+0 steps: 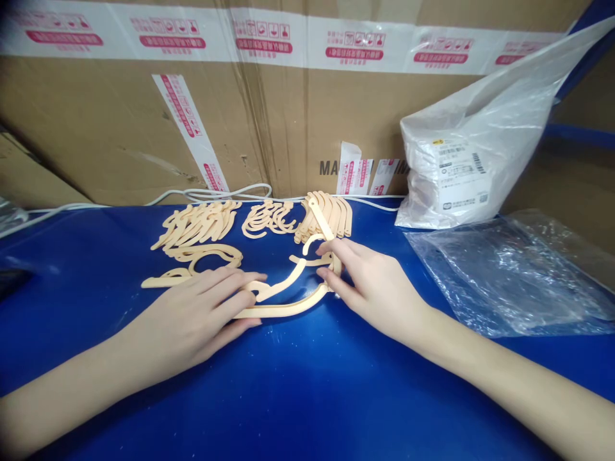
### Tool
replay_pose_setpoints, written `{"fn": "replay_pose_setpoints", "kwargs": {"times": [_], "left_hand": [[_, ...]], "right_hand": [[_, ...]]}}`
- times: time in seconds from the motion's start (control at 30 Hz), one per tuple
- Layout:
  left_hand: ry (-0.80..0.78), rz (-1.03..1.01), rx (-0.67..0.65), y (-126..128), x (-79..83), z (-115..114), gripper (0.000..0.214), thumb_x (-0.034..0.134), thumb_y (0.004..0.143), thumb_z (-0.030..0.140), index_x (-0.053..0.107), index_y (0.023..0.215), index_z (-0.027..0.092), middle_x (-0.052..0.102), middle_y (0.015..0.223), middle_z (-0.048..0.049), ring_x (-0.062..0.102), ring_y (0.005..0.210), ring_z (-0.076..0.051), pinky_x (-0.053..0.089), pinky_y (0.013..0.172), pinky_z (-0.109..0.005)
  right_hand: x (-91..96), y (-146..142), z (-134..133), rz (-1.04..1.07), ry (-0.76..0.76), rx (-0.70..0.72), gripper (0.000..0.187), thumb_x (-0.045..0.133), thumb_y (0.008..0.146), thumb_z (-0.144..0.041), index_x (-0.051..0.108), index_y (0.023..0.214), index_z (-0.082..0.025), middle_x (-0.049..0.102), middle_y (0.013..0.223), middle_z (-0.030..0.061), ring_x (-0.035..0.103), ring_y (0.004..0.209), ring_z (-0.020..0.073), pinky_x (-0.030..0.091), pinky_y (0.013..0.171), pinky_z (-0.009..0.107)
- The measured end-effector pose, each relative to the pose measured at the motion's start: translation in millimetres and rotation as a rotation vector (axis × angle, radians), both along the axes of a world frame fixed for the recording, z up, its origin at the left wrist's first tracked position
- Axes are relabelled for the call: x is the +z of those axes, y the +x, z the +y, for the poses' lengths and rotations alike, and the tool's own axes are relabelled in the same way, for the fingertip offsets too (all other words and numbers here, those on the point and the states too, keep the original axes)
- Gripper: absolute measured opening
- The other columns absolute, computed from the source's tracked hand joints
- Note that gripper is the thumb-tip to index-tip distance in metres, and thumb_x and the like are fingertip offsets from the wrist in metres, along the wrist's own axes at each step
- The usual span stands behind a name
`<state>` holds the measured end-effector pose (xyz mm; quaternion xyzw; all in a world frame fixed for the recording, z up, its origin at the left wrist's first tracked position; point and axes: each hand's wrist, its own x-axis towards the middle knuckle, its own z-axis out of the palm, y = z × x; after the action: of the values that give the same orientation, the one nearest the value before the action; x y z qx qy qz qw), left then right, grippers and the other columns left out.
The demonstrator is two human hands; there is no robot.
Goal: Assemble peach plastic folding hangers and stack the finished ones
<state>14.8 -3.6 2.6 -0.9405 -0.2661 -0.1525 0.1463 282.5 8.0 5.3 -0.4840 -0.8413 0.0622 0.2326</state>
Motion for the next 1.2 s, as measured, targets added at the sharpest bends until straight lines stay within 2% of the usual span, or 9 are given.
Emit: {"fn": "replay_pose_setpoints", "kwargs": {"times": [0.1,0.2,0.37,0.57,0.8,1.0,1.2], "left_hand": [[0.029,0.024,-0.019,-0.3,-1.3,0.9,0.020,0.048,0.096,0.028,0.061,0.095,0.012,0.063,0.121,-0.0137,0.062,0.096,-0.024,0.050,0.086,-0.042],[0.010,0.028,-0.033,-1.5,-0.7,0.6,0.019,0.046,0.096,0.025,0.061,0.094,0.014,0.062,0.126,-0.0124,0.062,0.093,-0.022,0.050,0.088,-0.042],[0.050,-0.030,0.024,-3.5,1.4,0.7,0.016,0.048,0.095,0.021,0.063,0.093,0.016,0.064,0.115,-0.0104,0.061,0.088,-0.022,0.052,0.074,-0.036],[0.002,-0.089,-0.012,-5.7,0.3,2.3,0.019,0.046,0.096,0.020,0.064,0.092,0.015,0.067,0.107,-0.0078,0.061,0.096,-0.022,0.052,0.079,-0.034],[0.030,-0.109,-0.044,-6.5,-1.2,3.9,0.021,0.046,0.095,0.017,0.066,0.089,0.013,0.070,0.105,-0.0071,0.065,0.092,-0.022,0.054,0.079,-0.035],[0.061,-0.083,-0.020,-3.3,-0.9,3.6,0.023,0.048,0.095,0.022,0.068,0.100,0.010,0.069,0.112,-0.0111,0.065,0.096,-0.025,0.055,0.083,-0.040],[-0.005,-0.060,0.014,-3.2,-2.9,6.5,0.024,0.045,0.096,0.020,0.068,0.101,0.013,0.066,0.120,-0.0120,0.064,0.098,-0.026,0.057,0.079,-0.041]], "right_hand": [[-1.4,0.7,2.8,0.041,-0.041,0.016,0.021,0.042,0.098,-0.033,0.054,0.111,-0.022,0.063,0.079,-0.0002,0.059,0.066,0.0133,0.043,0.059,0.025],[-3.5,2.0,5.7,0.067,-0.070,0.018,0.019,0.039,0.099,-0.029,0.054,0.109,-0.022,0.063,0.085,0.0007,0.060,0.071,0.0135,0.044,0.063,0.026],[-4.5,2.6,7.1,0.095,-0.119,-0.002,0.017,0.039,0.098,-0.029,0.053,0.106,-0.023,0.063,0.084,0.0000,0.060,0.072,0.0140,0.045,0.065,0.027],[-3.1,0.3,6.1,0.126,-0.173,-0.027,0.020,0.040,0.098,-0.035,0.054,0.105,-0.023,0.058,0.072,-0.0031,0.056,0.065,0.0126,0.041,0.061,0.026],[-5.4,-0.5,6.2,0.215,-0.248,0.001,0.024,0.042,0.097,-0.041,0.056,0.103,-0.022,0.057,0.074,-0.0031,0.054,0.067,0.0122,0.042,0.063,0.026],[-6.1,-0.1,5.4,0.257,-0.270,0.027,0.022,0.043,0.097,-0.041,0.056,0.102,-0.023,0.056,0.072,-0.0038,0.053,0.066,0.0117,0.041,0.062,0.025],[-6.5,0.3,4.7,0.245,-0.236,0.036,0.021,0.044,0.097,-0.039,0.055,0.103,-0.023,0.057,0.074,-0.0035,0.052,0.066,0.0115,0.040,0.061,0.025]]}}
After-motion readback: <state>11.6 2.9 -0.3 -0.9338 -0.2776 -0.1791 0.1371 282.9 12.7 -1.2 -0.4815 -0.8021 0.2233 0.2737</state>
